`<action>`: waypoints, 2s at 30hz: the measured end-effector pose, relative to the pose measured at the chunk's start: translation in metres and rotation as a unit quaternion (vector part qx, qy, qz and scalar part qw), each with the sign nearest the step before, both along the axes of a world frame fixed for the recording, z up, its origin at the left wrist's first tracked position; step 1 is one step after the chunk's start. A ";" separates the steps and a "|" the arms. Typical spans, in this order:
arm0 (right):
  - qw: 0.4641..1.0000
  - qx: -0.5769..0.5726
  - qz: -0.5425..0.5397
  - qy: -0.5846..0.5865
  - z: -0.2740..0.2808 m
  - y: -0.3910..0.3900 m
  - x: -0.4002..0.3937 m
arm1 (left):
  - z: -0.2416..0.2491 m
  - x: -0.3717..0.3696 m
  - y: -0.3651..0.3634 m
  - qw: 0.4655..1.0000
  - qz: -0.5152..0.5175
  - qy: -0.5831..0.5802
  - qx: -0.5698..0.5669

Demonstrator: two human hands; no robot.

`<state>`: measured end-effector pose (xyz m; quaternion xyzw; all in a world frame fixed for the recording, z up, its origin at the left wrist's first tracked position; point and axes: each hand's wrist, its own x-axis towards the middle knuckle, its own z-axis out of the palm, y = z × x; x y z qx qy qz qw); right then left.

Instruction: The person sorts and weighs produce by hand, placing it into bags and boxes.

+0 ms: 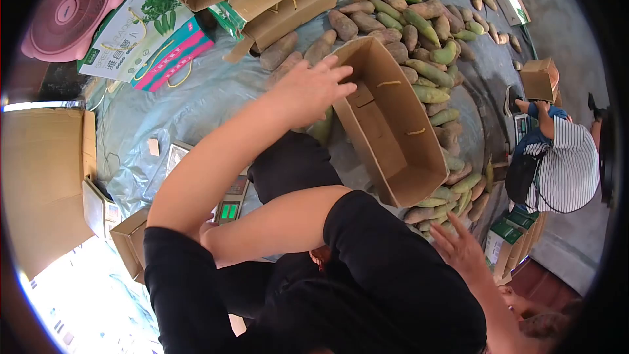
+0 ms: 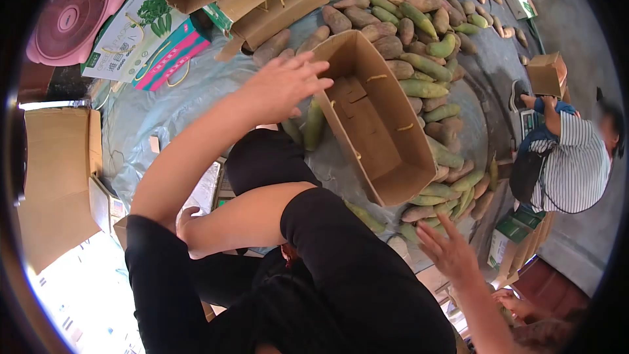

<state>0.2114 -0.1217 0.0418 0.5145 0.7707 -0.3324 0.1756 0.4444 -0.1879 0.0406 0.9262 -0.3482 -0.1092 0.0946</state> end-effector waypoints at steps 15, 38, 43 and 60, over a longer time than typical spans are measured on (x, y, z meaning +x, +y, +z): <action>0.997 -0.063 0.026 -0.023 -0.057 0.022 -0.009 | -0.072 0.026 -0.002 0.992 -0.081 -0.095 -0.016; 0.998 0.024 -0.042 0.043 -0.015 -0.010 -0.010 | 0.081 -0.324 0.173 0.734 0.669 -0.074 -0.085; 0.999 -0.002 -0.006 0.032 -0.006 -0.010 -0.006 | 0.049 -0.403 0.184 0.694 0.718 -0.054 0.009; 0.999 0.013 -0.026 -0.043 -0.042 0.020 -0.051 | 0.011 -0.439 0.166 0.689 0.703 0.086 0.154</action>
